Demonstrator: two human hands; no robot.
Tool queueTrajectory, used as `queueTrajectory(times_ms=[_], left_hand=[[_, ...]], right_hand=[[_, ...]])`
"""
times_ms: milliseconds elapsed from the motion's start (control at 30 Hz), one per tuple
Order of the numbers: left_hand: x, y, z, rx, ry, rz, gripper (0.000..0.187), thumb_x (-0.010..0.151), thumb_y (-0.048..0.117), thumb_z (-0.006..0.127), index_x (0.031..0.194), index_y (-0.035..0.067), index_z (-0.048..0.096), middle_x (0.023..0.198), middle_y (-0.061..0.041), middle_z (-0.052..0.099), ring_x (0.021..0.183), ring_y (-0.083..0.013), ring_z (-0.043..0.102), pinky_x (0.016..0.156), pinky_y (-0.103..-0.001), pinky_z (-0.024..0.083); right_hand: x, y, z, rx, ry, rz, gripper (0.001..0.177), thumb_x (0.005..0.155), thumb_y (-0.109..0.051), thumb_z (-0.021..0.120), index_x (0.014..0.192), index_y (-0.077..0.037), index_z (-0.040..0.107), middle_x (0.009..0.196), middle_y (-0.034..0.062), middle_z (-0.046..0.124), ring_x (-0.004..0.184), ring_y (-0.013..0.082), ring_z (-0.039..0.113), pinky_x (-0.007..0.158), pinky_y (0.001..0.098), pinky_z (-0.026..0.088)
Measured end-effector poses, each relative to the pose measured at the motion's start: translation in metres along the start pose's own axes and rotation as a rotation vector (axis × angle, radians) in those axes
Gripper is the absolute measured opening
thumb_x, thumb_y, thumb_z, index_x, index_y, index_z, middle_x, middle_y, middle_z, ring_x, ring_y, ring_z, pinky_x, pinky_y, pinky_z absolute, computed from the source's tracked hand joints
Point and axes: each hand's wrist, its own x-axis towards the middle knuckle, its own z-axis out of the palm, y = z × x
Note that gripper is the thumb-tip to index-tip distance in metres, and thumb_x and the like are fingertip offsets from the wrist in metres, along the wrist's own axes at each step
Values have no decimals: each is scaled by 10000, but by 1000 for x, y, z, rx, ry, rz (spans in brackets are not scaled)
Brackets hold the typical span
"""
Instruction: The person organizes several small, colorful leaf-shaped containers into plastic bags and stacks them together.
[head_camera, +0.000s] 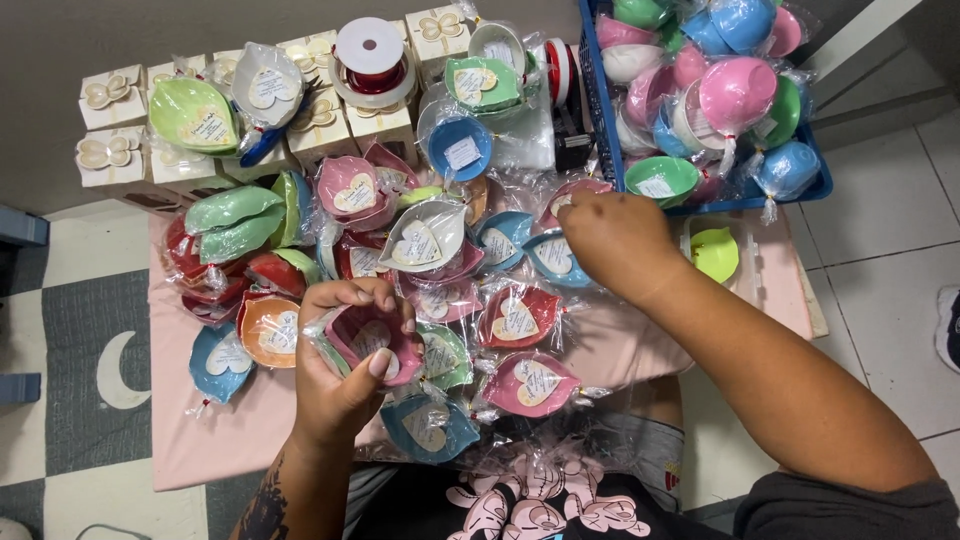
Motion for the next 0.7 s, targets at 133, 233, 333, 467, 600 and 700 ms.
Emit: queueTrajectory(times_ms=[133,233,333,467,600,700], left_hand=[[2,-1,1,-29,-6,9,577,819,128,838,1207,46,419,1077,-202,493,937,-311,595,717,-461,671],[4,-6,1,-40,5,-4,578,820,141,834,1211,40,420,1088,-217,500,950,-329,615,710,-457,685],[5,-12,2,-83,10,-2,554,840,138,820,1215,30,426,1105,-233,534,976,-353,648,708,-454,687],[7,-9,20,-228,64,-120,560,860,177,793,1261,43,426,1147,-234,588,964,-335,704,706,-438,716],[2,-27,13,-167,90,-161,620,851,215,812,1290,28,416,1229,-242,633,1031,-295,704,791,-410,692],[0,-22,11,-119,107,-154,657,823,206,842,1301,35,424,1232,-244,650,1048,-292,707,807,-388,682]], right_hand=[[9,11,-21,-25,79,75,215,933,-192,711,725,-198,659,669,-37,569,552,177,670,483,284,521],[19,13,-49,-18,132,92,271,997,-204,668,736,-201,596,712,-25,534,570,191,639,484,286,504],[29,3,-64,376,136,59,86,996,-191,707,955,-116,718,822,41,629,744,288,725,647,370,584],[41,-41,-81,885,135,68,79,1002,-166,700,1016,-104,747,855,73,692,842,344,740,723,402,594],[45,-81,-100,1067,143,15,122,1012,-182,656,1030,-114,755,824,63,706,809,314,746,712,376,598],[48,-94,-102,1021,185,12,137,1035,-195,628,993,-126,739,765,52,673,742,307,729,682,380,588]])
